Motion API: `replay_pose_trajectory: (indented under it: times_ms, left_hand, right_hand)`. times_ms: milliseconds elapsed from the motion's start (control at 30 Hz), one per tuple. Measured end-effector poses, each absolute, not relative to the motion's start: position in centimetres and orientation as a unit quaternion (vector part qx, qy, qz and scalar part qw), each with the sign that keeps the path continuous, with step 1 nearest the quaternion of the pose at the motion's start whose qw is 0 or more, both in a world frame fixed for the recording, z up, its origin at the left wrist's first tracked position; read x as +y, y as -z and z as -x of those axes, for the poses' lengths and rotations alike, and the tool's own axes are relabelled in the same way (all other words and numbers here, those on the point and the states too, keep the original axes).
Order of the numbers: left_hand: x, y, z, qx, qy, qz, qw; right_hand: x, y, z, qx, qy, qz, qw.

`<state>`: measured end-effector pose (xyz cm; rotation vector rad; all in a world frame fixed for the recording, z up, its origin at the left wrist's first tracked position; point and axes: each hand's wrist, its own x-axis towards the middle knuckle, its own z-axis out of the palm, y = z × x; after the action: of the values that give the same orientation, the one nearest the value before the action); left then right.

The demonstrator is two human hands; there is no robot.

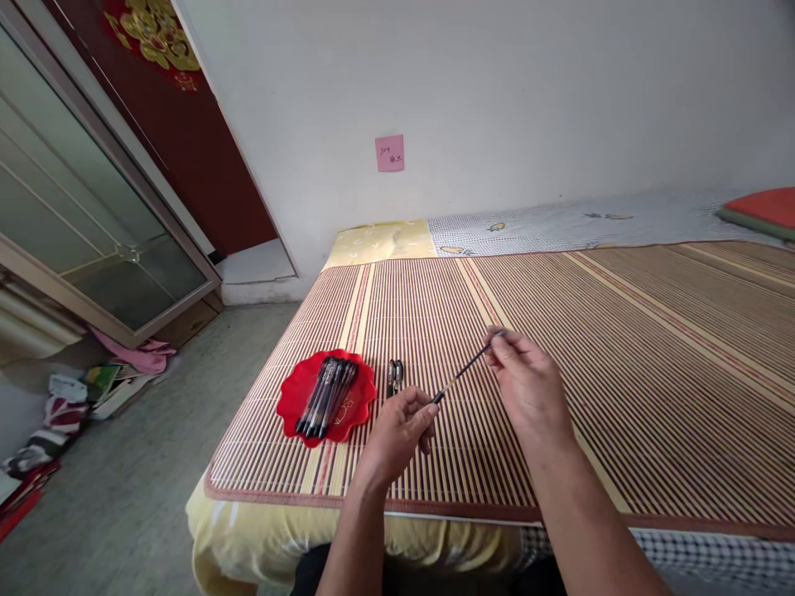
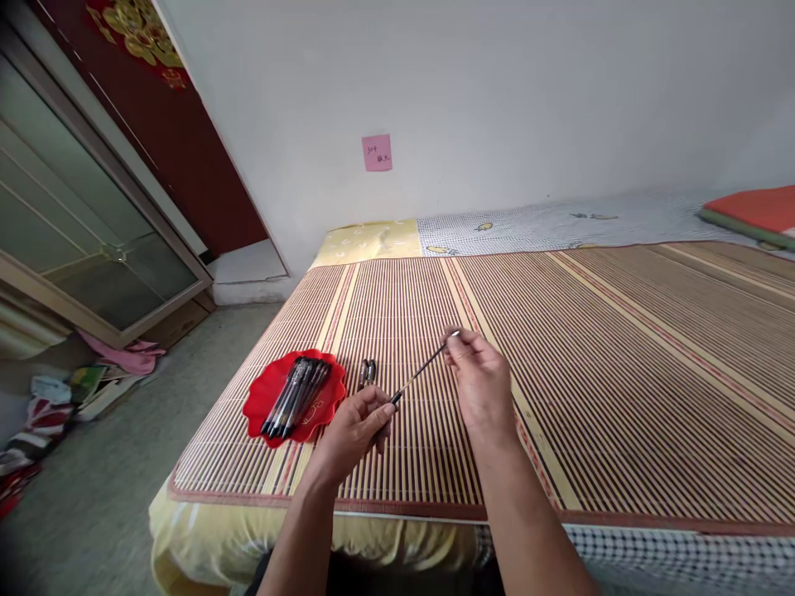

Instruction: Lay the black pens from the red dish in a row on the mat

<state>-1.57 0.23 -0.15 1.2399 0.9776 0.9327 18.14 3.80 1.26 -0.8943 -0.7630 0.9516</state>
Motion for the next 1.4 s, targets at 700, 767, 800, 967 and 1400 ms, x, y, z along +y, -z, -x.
replay_pose_trajectory:
  times_ms: [700,767,800,967,1400]
  left_hand:
    - [0.9,1.1,2.5,0.523,-0.499,-0.514,0.461]
    - [0.8,0.9,2.6,0.545,-0.477,-0.541,0.427]
    - [0.7,0.6,2.9,0.554,-0.467,-0.553,0.412]
    - [0.1,-1.6,4.9,0.565,-0.506,-0.535,0.372]
    - [0.5,-1.6,7.5,0.564,-0.531,-0.513,0.369]
  right_hand:
    - [3.7,1.9,-12.1,-0.474,-0.588,0.445,0.481]
    - [3.8,2.2,-12.1,-0.481,-0.587,0.449,0.471]
    - [3.8,2.4,-12.1,-0.486,-0.585,0.453,0.465]
    - [4.2,3.5,-12.1,-0.494,-0.551,0.501,0.449]
    - [4.2,4.7,-11.0,-0.568,-0.422,0.588,0.393]
